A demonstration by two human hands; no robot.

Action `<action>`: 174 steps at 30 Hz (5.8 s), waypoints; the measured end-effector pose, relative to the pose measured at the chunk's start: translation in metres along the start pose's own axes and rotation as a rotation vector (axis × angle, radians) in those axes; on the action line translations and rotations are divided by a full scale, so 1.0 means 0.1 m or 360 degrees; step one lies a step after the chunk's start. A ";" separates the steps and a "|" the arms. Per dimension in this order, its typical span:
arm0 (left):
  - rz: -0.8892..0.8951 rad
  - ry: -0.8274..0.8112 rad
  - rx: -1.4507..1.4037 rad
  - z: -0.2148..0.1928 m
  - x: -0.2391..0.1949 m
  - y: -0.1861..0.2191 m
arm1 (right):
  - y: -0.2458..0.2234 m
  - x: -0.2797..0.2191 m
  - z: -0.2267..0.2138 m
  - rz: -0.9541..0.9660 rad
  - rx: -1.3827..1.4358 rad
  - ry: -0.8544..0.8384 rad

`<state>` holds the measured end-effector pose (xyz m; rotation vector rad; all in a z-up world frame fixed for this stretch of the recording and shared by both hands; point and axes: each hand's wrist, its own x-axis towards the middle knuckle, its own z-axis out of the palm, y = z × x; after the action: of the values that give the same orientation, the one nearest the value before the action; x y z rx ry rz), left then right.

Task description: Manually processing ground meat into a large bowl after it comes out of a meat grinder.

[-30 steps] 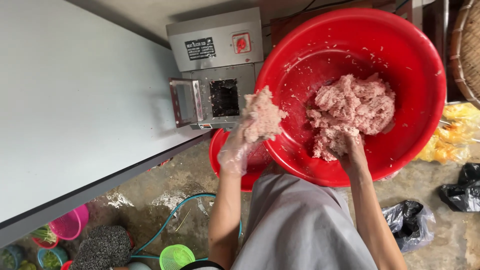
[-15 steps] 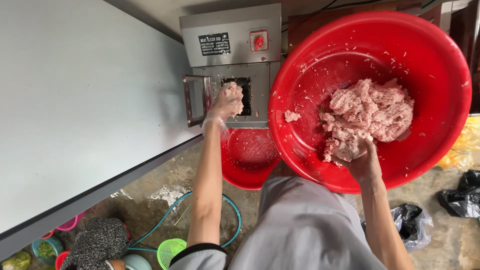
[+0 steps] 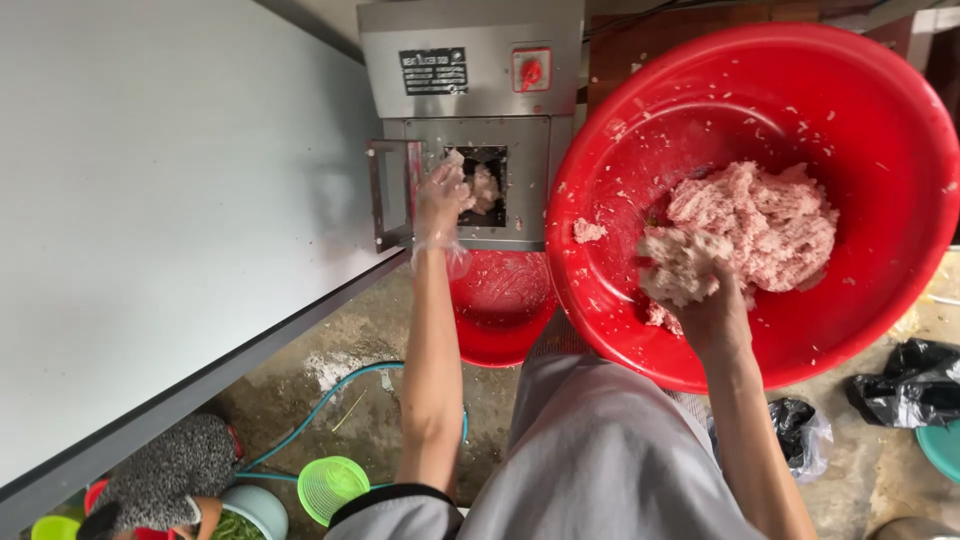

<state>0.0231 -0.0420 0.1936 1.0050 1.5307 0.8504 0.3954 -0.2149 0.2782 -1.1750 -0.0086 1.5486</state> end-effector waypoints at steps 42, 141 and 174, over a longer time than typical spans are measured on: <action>0.0418 -0.0466 0.0767 2.95 -0.64 -0.10 | 0.59 0.36 -2.43 -0.0052 -0.1446 0.0731; -0.0437 0.0593 -0.1414 0.33 -1.50 -0.79 | 0.81 0.88 1.89 -0.0161 -0.1018 -0.0495; -0.0562 -0.0565 -0.1313 2.82 -1.14 -0.90 | 0.91 0.63 -2.55 -0.0098 -0.1248 0.0557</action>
<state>0.2952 -0.1794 0.1054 0.2440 0.8719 0.8724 0.5053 -0.3432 0.0574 -2.0261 -0.4489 1.2870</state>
